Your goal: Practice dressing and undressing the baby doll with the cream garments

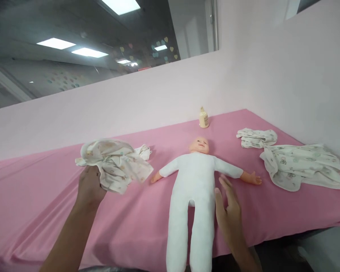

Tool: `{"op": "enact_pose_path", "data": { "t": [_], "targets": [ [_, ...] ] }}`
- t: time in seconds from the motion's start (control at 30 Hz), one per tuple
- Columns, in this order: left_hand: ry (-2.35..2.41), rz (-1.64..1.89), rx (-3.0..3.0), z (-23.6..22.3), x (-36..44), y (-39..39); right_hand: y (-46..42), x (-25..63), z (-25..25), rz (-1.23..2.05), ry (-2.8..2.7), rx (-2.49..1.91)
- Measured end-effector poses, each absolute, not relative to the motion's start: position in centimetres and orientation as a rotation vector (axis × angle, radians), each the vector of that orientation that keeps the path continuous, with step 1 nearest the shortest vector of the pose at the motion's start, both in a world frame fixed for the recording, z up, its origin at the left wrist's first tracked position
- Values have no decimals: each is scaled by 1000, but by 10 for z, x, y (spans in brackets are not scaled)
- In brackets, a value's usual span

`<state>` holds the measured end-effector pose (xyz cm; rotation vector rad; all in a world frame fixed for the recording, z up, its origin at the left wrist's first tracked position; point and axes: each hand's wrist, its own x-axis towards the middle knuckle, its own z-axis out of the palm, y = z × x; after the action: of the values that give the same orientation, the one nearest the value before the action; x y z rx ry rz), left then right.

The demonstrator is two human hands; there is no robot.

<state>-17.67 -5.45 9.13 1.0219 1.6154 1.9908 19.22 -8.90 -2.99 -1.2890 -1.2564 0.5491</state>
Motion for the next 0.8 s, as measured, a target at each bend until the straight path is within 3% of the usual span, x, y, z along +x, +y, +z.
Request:
{"op": "enact_pose_path", "data": {
  "t": [0.23,0.33,0.43,0.6,0.8],
  "targets": [
    [1401,1817,1215,133,-87,-36,-80,164,67,282,-1598,-977],
    [1292,1697,1363,149,-64,-29,-42,155,113,359,-1675,-1001],
    [1188,1762,1418,167,-50,-22,0,154,144,653,-1752,-963],
    [1053,1828,1307,180,-40,-2,42,161,170,734,-1530,-775],
    [1031,1606,1281,165,-57,32,67,161,173,730,-1369,-697]
  ]
}}
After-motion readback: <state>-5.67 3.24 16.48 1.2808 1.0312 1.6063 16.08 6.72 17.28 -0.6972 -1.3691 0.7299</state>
